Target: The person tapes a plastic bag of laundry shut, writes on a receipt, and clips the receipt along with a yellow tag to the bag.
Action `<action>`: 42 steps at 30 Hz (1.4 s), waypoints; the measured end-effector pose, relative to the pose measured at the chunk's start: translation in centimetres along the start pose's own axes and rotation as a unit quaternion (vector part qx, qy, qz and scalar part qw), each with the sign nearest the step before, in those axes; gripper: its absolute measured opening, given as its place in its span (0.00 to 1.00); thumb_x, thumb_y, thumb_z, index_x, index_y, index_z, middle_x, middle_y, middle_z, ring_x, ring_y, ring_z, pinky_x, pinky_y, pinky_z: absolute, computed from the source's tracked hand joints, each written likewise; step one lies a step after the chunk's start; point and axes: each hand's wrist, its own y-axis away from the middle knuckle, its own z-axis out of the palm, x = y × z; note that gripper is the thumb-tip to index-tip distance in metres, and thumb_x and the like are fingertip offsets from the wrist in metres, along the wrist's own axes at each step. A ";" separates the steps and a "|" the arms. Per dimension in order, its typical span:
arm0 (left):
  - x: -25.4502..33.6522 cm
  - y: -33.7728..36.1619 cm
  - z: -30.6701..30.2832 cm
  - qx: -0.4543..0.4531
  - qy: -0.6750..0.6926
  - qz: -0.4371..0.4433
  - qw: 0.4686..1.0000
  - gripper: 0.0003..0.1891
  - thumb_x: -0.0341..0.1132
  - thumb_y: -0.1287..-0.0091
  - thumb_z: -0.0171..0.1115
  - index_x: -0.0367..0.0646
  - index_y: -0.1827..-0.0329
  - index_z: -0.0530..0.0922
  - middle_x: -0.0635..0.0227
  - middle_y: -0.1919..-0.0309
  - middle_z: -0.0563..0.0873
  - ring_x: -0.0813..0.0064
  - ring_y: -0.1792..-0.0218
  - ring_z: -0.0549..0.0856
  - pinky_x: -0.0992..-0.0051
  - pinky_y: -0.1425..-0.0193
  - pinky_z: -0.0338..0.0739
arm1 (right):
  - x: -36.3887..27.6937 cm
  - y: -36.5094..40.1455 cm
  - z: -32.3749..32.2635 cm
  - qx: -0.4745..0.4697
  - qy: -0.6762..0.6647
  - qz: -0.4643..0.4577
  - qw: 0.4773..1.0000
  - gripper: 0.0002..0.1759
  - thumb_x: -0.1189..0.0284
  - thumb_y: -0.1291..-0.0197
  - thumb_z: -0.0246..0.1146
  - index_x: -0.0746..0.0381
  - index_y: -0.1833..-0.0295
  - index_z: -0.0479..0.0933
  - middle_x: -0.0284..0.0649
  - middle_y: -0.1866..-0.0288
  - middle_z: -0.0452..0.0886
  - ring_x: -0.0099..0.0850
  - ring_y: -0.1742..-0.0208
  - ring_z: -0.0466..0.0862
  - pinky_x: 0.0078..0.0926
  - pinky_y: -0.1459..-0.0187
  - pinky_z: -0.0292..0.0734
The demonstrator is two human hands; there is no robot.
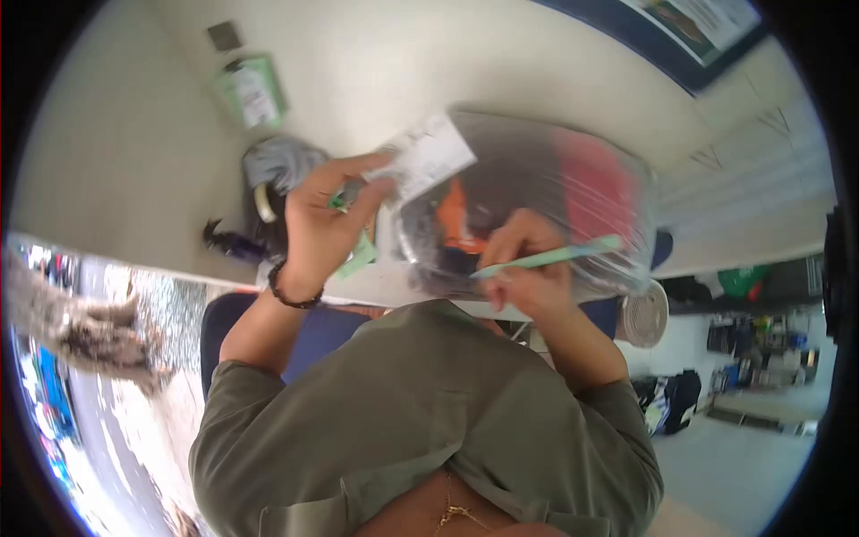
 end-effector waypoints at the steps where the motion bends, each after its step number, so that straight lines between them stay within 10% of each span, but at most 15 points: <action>1: 1.0 -0.8 1.9 -0.036 -0.015 0.047 0.998 0.12 0.23 0.39 0.69 0.38 0.51 0.85 0.68 0.58 0.89 0.81 0.60 0.82 0.79 0.51 0.75 | -1.8 1.0 -1.0 0.053 0.039 -0.058 0.996 0.07 0.83 0.42 0.60 0.65 0.60 0.69 0.41 0.72 0.78 0.24 0.81 0.78 0.19 0.81 0.71; 6: 2.7 -4.0 12.2 -0.158 -0.067 0.202 0.964 0.13 0.31 0.45 0.74 0.45 0.56 0.87 0.65 0.65 0.87 0.69 0.63 0.82 0.69 0.53 0.72 | -8.3 3.7 -5.0 0.298 0.224 -0.206 0.905 0.06 0.76 0.36 0.62 0.67 0.59 0.73 0.41 0.73 0.79 0.23 0.81 0.77 0.17 0.82 0.67; 10: 2.0 -5.0 16.5 -0.162 -0.127 0.246 0.947 0.12 0.36 0.45 0.74 0.47 0.58 0.88 0.67 0.65 0.86 0.68 0.61 0.81 0.66 0.51 0.71 | -9.7 3.4 -7.7 0.400 0.315 -0.108 0.854 0.10 0.70 0.35 0.66 0.66 0.62 0.76 0.37 0.75 0.80 0.19 0.83 0.75 0.16 0.83 0.65; 17: 2.1 -4.7 16.2 -0.151 -0.170 0.205 0.952 0.15 0.40 0.50 0.76 0.49 0.59 0.88 0.67 0.57 0.83 0.65 0.55 0.78 0.64 0.48 0.70 | -8.5 -2.6 -10.4 0.224 0.404 -0.019 0.887 0.14 0.67 0.42 0.72 0.62 0.71 0.75 0.29 0.79 0.75 0.16 0.79 0.72 0.17 0.78 0.64; 42: 1.4 -5.0 16.0 -0.148 -0.152 0.217 0.953 0.20 0.40 0.53 0.78 0.43 0.58 0.84 0.65 0.57 0.83 0.60 0.55 0.79 0.62 0.48 0.72 | -5.1 -4.0 -11.9 0.153 0.561 -0.095 0.808 0.14 0.72 0.44 0.67 0.65 0.75 0.70 0.37 0.81 0.67 0.26 0.78 0.66 0.29 0.73 0.65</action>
